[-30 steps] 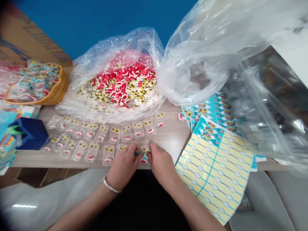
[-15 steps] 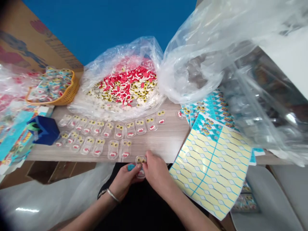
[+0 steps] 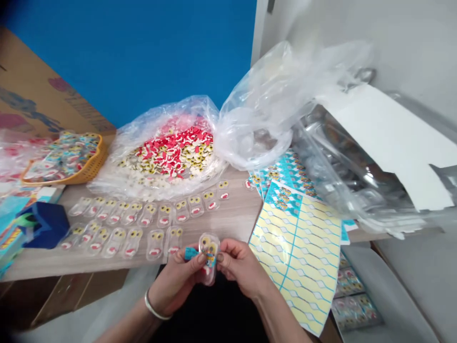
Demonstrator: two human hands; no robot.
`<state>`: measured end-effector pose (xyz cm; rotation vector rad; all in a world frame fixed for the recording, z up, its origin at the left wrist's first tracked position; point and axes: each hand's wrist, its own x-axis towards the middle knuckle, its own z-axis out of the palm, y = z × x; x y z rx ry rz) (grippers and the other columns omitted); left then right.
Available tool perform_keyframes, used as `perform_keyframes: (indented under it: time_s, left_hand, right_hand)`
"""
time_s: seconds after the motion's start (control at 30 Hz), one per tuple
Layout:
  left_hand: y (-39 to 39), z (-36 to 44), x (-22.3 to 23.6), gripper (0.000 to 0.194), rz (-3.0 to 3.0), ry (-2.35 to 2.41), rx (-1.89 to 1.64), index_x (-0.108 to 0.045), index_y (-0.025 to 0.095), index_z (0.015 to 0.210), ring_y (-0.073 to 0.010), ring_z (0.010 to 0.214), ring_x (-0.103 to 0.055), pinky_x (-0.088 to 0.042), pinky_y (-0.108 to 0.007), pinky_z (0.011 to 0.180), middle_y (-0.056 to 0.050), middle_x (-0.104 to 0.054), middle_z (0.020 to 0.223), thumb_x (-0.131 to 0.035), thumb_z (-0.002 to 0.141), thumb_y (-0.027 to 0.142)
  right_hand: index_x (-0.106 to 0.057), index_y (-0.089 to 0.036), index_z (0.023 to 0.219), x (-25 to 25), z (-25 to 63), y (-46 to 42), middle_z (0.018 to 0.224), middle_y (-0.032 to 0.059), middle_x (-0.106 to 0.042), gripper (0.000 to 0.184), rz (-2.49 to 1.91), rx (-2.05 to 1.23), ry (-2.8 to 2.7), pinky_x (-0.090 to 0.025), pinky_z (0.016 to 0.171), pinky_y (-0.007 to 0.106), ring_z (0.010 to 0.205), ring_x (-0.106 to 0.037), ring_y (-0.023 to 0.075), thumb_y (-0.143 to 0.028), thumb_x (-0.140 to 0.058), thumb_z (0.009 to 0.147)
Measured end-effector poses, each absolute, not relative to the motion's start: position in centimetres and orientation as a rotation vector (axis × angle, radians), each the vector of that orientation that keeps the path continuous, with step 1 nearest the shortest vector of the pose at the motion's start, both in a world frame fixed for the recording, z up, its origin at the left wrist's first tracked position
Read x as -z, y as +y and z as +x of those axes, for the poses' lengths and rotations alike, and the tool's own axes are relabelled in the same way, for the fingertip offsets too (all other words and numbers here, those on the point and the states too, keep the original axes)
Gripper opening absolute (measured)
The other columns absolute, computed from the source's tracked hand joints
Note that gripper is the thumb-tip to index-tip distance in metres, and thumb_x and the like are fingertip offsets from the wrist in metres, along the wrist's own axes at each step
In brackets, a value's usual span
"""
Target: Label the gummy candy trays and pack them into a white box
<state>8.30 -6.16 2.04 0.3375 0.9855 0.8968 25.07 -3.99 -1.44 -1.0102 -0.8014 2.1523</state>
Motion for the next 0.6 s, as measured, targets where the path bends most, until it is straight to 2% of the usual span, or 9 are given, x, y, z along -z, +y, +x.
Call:
perform_keyframes:
  time_s: [0.1, 0.2, 0.3, 0.37, 0.43, 0.5, 0.6]
  left_hand:
    - [-5.4, 9.0, -2.6, 0.035, 0.393, 0.881, -0.770, -0.073, 0.013, 0.081, -0.0110, 0.049, -0.058, -0.051, -0.024, 0.052, -0.002, -0.065, 0.059, -0.085, 0.065, 0.042]
    - [-4.9, 9.1, -2.6, 0.039, 0.449, 0.832, -0.643, -0.073, 0.012, 0.080, -0.0136, 0.049, -0.061, -0.051, -0.025, 0.050, -0.005, -0.067, 0.062, -0.087, 0.061, 0.043]
    - [-4.4, 9.2, -1.9, 0.038, 0.444, 0.878, -0.675, -0.071, 0.013, 0.082, -0.0141, 0.053, -0.063, -0.053, -0.026, 0.053, -0.004, -0.067, 0.064, -0.087, 0.062, 0.041]
    - [-3.8, 9.6, -1.1, 0.038, 0.395, 1.026, -0.800, -0.068, 0.014, 0.081, -0.0129, 0.056, -0.063, -0.054, -0.026, 0.056, -0.001, -0.067, 0.065, -0.088, 0.061, 0.040]
    - [-3.3, 10.3, -0.5, 0.042, 0.351, 1.219, -0.923, -0.065, 0.016, 0.081, -0.0119, 0.056, -0.063, -0.055, -0.026, 0.059, 0.002, -0.066, 0.065, -0.089, 0.057, 0.041]
    - [-2.9, 11.1, -0.1, 0.047, 0.360, 1.324, -0.956, -0.065, 0.016, 0.083, -0.0117, 0.056, -0.063, -0.055, -0.025, 0.059, 0.003, -0.066, 0.063, -0.090, 0.054, 0.043]
    - [-2.5, 12.0, 0.0, 0.047, 0.471, 1.306, -0.897, -0.066, 0.015, 0.087, -0.0130, 0.059, -0.064, -0.054, -0.025, 0.057, 0.001, -0.067, 0.068, -0.086, 0.057, 0.046]
  right_hand:
    - [-0.058, -0.016, 0.077, 1.7, 25.1, -3.8, 0.055, -0.0072, -0.048, 0.049, -0.838, -2.312, -0.706, -0.013, 0.040, 0.018, 0.041, -0.023, 0.0014, -0.055, -0.084, 0.062]
    - [-0.055, -0.017, 0.074, 2.0, 25.3, -3.3, 0.055, -0.0078, -0.051, 0.049, -0.794, -2.413, -0.702, -0.014, 0.038, 0.017, 0.040, -0.028, 0.0013, -0.043, -0.091, 0.052]
    - [-0.058, -0.017, 0.083, 2.3, 25.5, -2.7, 0.057, -0.0067, -0.056, 0.047, -0.834, -2.444, -0.708, -0.014, 0.037, 0.017, 0.038, -0.031, 0.0023, -0.043, -0.088, 0.057]
    - [-0.060, -0.017, 0.088, 2.4, 25.6, -2.4, 0.056, -0.0065, -0.055, 0.043, -0.998, -2.264, -0.742, -0.018, 0.038, 0.017, 0.039, -0.033, 0.0036, -0.050, -0.080, 0.068]
    - [-0.062, -0.018, 0.090, 2.2, 25.6, -2.2, 0.060, -0.0047, -0.056, 0.038, -1.203, -1.909, -0.806, -0.030, 0.043, 0.018, 0.046, -0.043, 0.0074, -0.053, -0.069, 0.078]
    - [-0.064, -0.019, 0.091, 1.8, 25.7, -2.3, 0.070, -0.0014, -0.061, 0.034, -1.294, -1.612, -0.926, -0.043, 0.056, 0.022, 0.062, -0.055, 0.0126, -0.052, -0.064, 0.083]
    - [-0.063, -0.019, 0.089, 1.4, 26.1, -2.6, 0.079, 0.0009, -0.063, 0.032, -1.299, -1.464, -1.086, -0.046, 0.069, 0.026, 0.075, -0.057, 0.0165, -0.051, -0.062, 0.086]
